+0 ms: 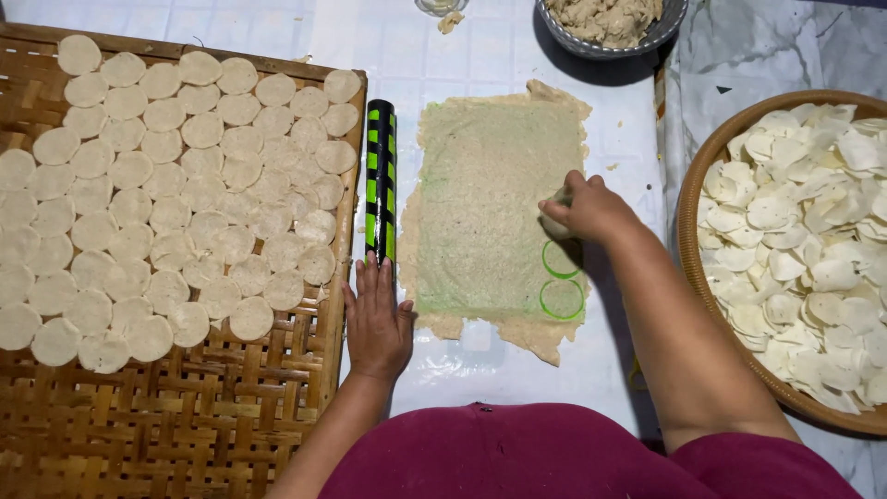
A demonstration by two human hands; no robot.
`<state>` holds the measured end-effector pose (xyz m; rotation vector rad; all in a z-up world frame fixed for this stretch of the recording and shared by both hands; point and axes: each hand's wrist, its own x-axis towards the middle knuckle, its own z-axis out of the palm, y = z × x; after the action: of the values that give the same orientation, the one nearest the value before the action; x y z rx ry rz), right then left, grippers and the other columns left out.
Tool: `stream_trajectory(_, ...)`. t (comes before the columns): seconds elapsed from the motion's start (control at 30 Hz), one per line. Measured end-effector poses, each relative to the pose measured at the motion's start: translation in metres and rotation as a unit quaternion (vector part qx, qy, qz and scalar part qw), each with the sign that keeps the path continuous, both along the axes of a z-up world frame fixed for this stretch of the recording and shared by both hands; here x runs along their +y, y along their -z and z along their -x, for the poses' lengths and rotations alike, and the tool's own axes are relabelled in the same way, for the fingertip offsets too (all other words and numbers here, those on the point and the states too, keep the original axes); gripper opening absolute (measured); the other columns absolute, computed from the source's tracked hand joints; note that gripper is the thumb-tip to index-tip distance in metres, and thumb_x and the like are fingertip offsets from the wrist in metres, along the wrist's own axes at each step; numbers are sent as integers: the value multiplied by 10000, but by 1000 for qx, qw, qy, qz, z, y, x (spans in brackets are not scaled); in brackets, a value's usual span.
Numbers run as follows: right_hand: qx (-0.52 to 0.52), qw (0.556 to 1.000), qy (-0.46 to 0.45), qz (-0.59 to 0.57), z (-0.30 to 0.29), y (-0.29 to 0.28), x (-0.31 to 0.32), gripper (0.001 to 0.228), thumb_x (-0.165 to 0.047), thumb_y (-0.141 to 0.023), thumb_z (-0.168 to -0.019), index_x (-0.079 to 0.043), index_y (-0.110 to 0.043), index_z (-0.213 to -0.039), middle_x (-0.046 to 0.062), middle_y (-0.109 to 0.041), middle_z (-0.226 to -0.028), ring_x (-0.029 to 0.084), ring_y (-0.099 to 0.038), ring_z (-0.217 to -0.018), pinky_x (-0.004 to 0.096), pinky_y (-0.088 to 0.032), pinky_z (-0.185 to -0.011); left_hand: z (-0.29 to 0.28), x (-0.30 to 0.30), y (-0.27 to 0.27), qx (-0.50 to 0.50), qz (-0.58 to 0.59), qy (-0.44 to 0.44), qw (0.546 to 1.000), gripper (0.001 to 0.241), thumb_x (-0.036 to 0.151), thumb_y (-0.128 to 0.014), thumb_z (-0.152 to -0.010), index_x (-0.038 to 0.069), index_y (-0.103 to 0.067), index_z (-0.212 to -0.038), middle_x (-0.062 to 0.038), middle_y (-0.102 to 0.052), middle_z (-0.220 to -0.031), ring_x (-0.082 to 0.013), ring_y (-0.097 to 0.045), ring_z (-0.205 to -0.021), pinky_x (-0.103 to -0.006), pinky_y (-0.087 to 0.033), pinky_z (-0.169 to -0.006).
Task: Roll out dough and cut into small circles using a round cutter.
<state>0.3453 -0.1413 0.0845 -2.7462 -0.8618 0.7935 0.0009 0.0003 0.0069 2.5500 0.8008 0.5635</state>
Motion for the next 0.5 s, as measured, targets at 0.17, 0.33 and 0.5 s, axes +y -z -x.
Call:
stream_trajectory(0.17,-33,996,40,-76,-33,-27,12,594,-545,-550,-1005,-26,-543,-1291,329,-539,-1280,616,-610,-1129,657,-498,-913,1,0,0,9,5,-2,1000,664,472,-317,-1060,100,-263,-1607,-163,-194,-1690,-389,-152,-1554,-624,-89,-1219)
stream_trajectory(0.33,-51,996,26,-71,-52,0,27,596,-559,-552,-994,-43,-548,-1291,309,-522,-1320,608,-604,-1147,657,-501,-913,1,0,1,9,0,-6,1000,672,485,-296,-1060,103,-257,-1611,-162,-185,-1692,-386,-153,-1553,-621,-94,-1218)
stream_trajectory(0.5,-54,997,31,-54,-51,11,36,628,-603,-547,-990,-60,-533,-1306,293,-506,-1348,591,-610,-1153,648,-506,-937,0,1,3,13,4,-6,1000,681,503,-293,-1058,103,-261,-1609,-172,-194,-1687,-393,-154,-1551,-621,-79,-1219)
